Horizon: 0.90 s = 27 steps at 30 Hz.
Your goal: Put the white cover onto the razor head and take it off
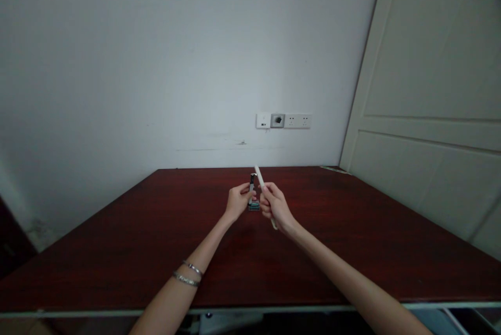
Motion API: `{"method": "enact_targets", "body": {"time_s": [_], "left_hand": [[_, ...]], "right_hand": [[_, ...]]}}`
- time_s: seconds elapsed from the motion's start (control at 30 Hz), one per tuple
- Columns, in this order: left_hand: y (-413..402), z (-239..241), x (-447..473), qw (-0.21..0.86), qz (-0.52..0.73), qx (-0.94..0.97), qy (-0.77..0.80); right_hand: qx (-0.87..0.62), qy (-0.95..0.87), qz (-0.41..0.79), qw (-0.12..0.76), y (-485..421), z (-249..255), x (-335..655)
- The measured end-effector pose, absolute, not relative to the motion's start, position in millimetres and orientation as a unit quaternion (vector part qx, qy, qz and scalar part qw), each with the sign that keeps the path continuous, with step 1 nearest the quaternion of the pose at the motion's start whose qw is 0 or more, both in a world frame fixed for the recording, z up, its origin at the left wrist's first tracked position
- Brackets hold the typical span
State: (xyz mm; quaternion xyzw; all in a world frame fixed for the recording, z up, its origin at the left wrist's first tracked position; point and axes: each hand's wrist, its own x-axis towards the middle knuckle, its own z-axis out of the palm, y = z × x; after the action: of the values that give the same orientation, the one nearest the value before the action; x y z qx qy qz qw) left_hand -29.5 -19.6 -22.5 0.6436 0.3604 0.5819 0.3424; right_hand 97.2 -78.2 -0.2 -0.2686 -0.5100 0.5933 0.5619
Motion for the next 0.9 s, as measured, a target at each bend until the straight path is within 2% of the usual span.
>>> {"method": "enact_targets", "body": {"time_s": [0.1,0.3,0.5,0.67,0.9], "left_hand": [[-20.9,-19.9,-28.9,0.342,0.586,0.638,0.365],[-21.1,-21.2,-28.4,0.335,0.581,0.644,0.368],[-18.7,-21.9,-28.7,0.329,0.582,0.635,0.387],[-16.8,-26.0,-26.0,0.334,0.584,0.647,0.359],[-15.6,-26.0,-28.8,0.326,0.571,0.650,0.381]], "right_hand": [[-0.276,-0.510,0.607,0.543,-82.1,-7.1,94.3],[-0.257,-0.506,0.587,0.577,-79.9,-6.6,89.2],[-0.274,-0.510,0.602,0.549,-83.1,-17.6,84.1],[-0.263,-0.504,0.577,0.586,-79.9,-10.8,85.2],[-0.281,-0.483,0.605,0.568,-89.9,-17.5,78.3]]}}
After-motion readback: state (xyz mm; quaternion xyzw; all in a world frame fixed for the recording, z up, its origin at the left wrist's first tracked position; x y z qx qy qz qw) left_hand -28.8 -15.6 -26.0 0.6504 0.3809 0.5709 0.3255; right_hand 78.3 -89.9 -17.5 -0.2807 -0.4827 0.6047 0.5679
